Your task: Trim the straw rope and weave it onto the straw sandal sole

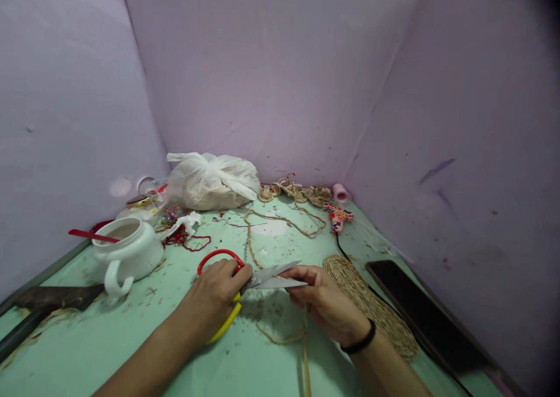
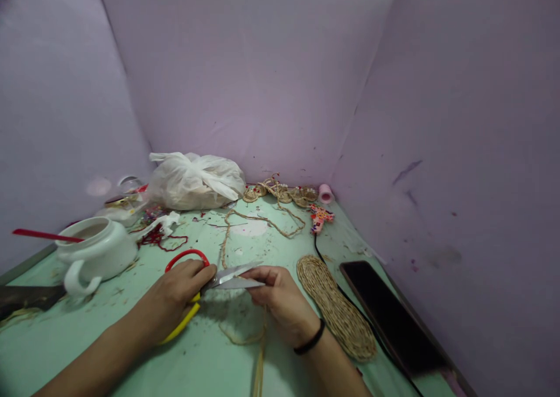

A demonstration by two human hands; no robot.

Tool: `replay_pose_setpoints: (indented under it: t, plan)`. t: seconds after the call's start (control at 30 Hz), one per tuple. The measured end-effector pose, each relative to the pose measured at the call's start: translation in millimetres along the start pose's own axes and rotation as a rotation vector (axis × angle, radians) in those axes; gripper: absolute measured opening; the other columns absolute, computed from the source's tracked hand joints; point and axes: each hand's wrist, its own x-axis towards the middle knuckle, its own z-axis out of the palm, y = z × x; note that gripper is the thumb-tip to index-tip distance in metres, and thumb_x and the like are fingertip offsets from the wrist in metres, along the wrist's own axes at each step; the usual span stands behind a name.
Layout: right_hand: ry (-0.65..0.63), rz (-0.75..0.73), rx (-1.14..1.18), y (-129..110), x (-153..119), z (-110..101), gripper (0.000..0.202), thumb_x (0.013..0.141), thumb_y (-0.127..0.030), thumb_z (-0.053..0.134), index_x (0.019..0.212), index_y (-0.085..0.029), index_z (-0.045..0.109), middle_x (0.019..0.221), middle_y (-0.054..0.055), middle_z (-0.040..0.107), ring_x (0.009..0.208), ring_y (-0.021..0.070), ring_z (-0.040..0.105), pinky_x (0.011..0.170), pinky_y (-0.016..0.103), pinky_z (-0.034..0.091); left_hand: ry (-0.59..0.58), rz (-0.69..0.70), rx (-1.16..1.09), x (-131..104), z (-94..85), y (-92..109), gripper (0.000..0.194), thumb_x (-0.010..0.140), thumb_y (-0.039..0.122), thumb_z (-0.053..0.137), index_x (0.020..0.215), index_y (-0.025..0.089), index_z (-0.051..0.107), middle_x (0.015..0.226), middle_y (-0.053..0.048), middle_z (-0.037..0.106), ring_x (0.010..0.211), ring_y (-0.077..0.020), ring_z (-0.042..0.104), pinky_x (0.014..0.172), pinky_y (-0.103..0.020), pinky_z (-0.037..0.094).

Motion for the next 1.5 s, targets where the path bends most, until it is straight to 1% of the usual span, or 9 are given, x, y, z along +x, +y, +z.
replay_pose_setpoints:
  t: [0.33,0.47,0.63,0.73,0.93,1.07,1.23,1.4,1.5]
  plan:
    - [0.011,0.002,-0.056,4,1,-2,0.021,0.049,-0.006,0.061,0.068,-0.012,0.069,0.052,-0.002,0.058,0.044,0.0037,0.037,0.043,0.017,0.024,-0.052,0.016,-0.038,1,-3.2,-1,0.033,0.067,0.006,0.036,0.093,0.021,0.047,0.084,-0.005,0.052,0.079,-0.0182,0.046,0.066,-0.028,0.037]
    - [-0.055,-0.02,0.015,5,0,-2,0.015,0.056,-0.015,0.068,0.07,-0.013,0.068,0.054,-0.004,0.05,0.047,0.0042,0.037,0.046,0.017,0.029,-0.036,-0.001,-0.053,1,-3.5,-4,0.035,0.064,0.005,0.038,0.093,0.021,0.048,0.081,-0.004,0.052,0.075,-0.0179,0.047,0.064,-0.028,0.037]
    - [-0.13,0.092,0.133,8,1,0,0.026,0.057,-0.017,0.069,0.083,-0.011,0.067,0.061,-0.002,0.049,0.05,0.0054,0.041,0.052,0.019,0.036,0.094,-0.059,-0.193,-2,-4.9,-9,0.028,0.066,0.005,0.038,0.087,0.021,0.049,0.078,-0.002,0.053,0.073,-0.0158,0.048,0.063,-0.025,0.036]
    - [-0.154,0.162,0.162,11,2,2,0.025,0.057,-0.013,0.064,0.082,-0.011,0.066,0.059,-0.002,0.047,0.05,0.0058,0.041,0.044,0.016,0.032,0.163,-0.111,-0.263,-2,-6.1,-10,0.025,0.067,0.004,0.035,0.082,0.02,0.048,0.076,-0.001,0.052,0.07,-0.015,0.047,0.061,-0.024,0.035]
    - [-0.022,0.1,0.008,11,2,9,0.027,0.051,-0.007,0.053,0.075,-0.013,0.065,0.06,-0.002,0.052,0.041,0.0028,0.031,0.035,0.018,0.006,0.153,-0.169,-0.276,-1,-4.6,-9,0.032,0.066,0.005,0.035,0.093,0.018,0.046,0.086,-0.005,0.052,0.076,-0.0174,0.047,0.067,-0.027,0.037]
    - [0.034,0.058,-0.068,8,1,9,0.028,0.055,-0.014,0.055,0.08,-0.013,0.066,0.071,0.001,0.056,0.044,0.0038,0.029,0.037,0.021,0.005,0.118,-0.187,-0.251,0,-4.1,-8,0.04,0.066,0.004,0.035,0.101,0.018,0.045,0.09,-0.006,0.051,0.08,-0.0189,0.047,0.07,-0.03,0.038]
    - [0.071,-0.027,-0.109,11,2,6,0.031,0.063,-0.034,0.066,0.086,-0.013,0.065,0.059,-0.003,0.048,0.044,0.0045,0.024,0.041,0.022,0.008,0.086,-0.151,-0.205,0,-1.7,-7,0.039,0.066,0.004,0.036,0.1,0.019,0.046,0.091,-0.007,0.049,0.083,-0.0193,0.046,0.071,-0.032,0.038]
    - [0.043,-0.047,-0.148,15,2,4,0.022,0.062,-0.033,0.067,0.073,-0.014,0.066,0.054,-0.004,0.046,0.043,0.005,0.022,0.042,0.023,0.009,0.037,-0.085,-0.078,3,6.0,-5,0.043,0.071,0.004,0.037,0.11,0.019,0.045,0.095,-0.009,0.049,0.086,-0.02,0.045,0.075,-0.034,0.038]
    - [0.046,-0.04,-0.162,14,2,5,0.026,0.06,-0.029,0.066,0.08,-0.014,0.067,0.052,-0.005,0.045,0.042,0.0051,0.02,0.042,0.024,0.008,0.048,-0.066,-0.002,4,8.7,-3,0.041,0.074,0.005,0.038,0.111,0.019,0.045,0.095,-0.009,0.05,0.086,-0.0206,0.044,0.075,-0.036,0.038]
